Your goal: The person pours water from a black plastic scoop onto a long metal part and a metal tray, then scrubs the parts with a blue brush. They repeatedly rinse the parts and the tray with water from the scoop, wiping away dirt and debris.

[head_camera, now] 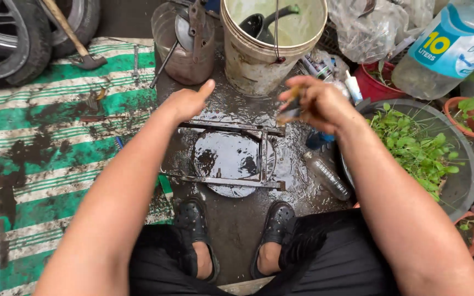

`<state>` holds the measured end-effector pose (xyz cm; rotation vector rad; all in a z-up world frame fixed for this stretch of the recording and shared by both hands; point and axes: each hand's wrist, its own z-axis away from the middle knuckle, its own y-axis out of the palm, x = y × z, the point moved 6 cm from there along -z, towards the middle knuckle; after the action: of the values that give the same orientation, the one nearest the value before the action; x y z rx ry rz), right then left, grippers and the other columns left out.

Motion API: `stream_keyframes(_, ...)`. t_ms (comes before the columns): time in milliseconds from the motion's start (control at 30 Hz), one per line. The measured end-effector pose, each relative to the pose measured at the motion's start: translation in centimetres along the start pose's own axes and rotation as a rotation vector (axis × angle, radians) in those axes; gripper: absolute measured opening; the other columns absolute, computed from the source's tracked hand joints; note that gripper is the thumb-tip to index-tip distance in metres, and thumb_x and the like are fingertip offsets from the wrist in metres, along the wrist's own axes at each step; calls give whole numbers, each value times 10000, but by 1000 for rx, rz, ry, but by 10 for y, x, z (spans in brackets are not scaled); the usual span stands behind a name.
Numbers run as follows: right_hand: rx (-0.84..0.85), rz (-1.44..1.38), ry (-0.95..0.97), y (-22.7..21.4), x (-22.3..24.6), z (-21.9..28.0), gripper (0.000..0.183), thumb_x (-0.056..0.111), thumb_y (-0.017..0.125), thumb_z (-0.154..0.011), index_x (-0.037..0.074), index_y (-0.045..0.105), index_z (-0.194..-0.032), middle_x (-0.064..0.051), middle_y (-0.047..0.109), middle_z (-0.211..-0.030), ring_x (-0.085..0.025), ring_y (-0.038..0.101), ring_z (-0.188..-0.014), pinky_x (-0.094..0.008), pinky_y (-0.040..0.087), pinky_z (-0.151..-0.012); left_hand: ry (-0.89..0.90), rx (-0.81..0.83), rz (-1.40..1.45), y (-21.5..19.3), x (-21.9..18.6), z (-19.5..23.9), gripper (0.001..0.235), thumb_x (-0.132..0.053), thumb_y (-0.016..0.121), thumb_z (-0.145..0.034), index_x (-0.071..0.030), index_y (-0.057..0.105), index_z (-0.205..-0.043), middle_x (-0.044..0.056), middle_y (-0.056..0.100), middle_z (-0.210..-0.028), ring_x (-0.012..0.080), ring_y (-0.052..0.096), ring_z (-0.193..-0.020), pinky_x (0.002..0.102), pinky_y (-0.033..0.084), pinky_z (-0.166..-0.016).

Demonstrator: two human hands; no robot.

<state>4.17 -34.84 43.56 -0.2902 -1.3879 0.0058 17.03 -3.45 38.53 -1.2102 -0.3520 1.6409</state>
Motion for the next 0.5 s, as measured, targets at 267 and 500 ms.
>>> stream_keyframes(267, 176, -636, 283, 107, -38, 32, 583, -128, 493, -870, 8, 561, -1432, -154, 728, -1329, -237, 792, -1141, -406, 683, -1016, 147, 181, 322, -5, -28, 101, 697, -524, 661, -1051, -57, 616, -1565, 298, 771, -1352, 362, 807, -1176, 453, 634, -993)
stream_keyframes(500, 177, -250, 290, 113, -66, 48, 319, 3, 559, -1024, 14, 671, -1323, -127, 788, -1148, -185, 804, -987, -370, 714, -890, 181, 121, -231, -8, 72, 71, 601, -504, 678, -1043, -103, 709, -1490, 203, 753, -1434, 438, 614, -1463, 600, 476, -1214)
